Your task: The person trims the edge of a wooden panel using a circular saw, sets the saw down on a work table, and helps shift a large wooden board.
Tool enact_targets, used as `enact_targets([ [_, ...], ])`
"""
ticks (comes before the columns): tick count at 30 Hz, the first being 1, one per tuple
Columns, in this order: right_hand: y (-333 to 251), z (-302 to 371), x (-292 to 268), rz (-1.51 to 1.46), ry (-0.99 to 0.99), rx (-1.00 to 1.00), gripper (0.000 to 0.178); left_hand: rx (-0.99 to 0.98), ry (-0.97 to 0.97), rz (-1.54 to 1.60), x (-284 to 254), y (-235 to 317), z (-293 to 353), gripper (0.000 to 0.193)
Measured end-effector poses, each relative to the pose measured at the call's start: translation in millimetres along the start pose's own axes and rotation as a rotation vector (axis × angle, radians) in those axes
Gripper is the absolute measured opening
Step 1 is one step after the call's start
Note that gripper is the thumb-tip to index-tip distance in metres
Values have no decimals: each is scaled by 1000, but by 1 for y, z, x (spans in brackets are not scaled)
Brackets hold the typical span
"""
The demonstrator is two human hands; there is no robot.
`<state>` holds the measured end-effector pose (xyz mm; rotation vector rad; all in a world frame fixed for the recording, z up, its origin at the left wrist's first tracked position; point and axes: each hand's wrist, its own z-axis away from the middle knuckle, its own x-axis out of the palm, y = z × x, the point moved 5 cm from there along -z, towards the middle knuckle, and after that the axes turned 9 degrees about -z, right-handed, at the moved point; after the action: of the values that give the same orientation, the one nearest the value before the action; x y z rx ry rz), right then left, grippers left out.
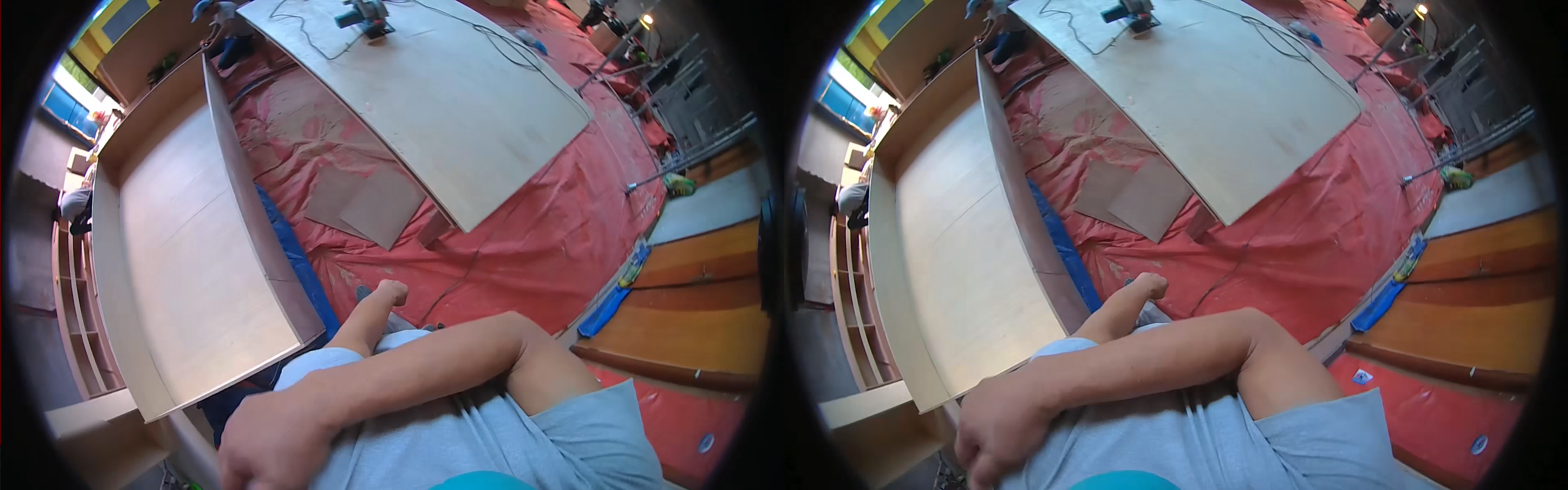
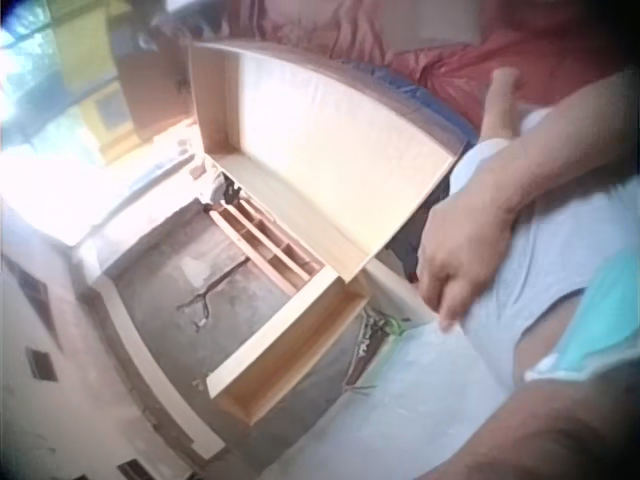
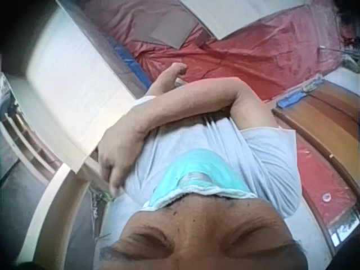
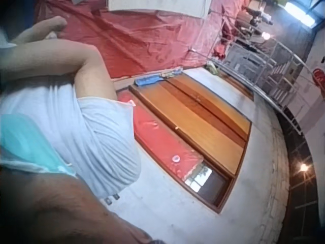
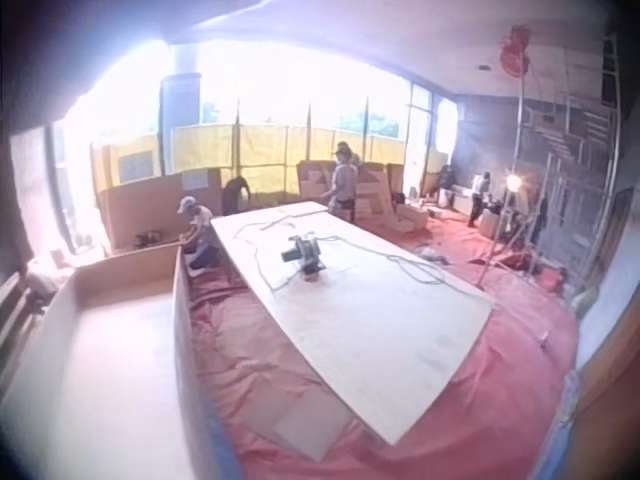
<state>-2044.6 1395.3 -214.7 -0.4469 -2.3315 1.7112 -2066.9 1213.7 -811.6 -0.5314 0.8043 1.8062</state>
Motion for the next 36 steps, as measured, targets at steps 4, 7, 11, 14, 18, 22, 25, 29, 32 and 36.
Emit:
enact_targets([
  [4, 172, 148, 20, 322, 264, 381, 54, -36, 61, -65, -10, 56, -17, 33],
  [7, 226, 317, 55, 612, 748, 844, 44, 147, 197, 87, 50, 83, -36, 34],
  [11, 177, 539, 163, 199, 1528, 982, 37, 319, -97, 306, -18, 171, 64, 44],
  [14, 34, 541, 202, 165, 1761, 505, 33, 285, 101, 883, -112, 175, 190, 48],
  [18, -26, 468, 249, 153, 1352, 97, 46, 544, 367, 1179, -222, 220, 381, 85],
  [22, 110, 434, 286, 137, 1160, 349, 60, 570, 97, 946, -173, 249, 385, 87],
  [25, 270, 526, 343, -155, 1305, 1044, 54, -138, 96, 545, 26, 162, 321, 66],
  [29, 299, 619, 377, 275, 1401, 1478, 48, -862, -418, 81, 229, 39, 428, 60],
  [32, 316, 657, 396, -126, 1785, 1218, 51, -1193, -512, 1122, 295, 29, 457, 76],
  [36, 389, 693, 432, -566, 2138, 1243, 67, -1181, 93, 1649, 279, 62, 349, 86],
])
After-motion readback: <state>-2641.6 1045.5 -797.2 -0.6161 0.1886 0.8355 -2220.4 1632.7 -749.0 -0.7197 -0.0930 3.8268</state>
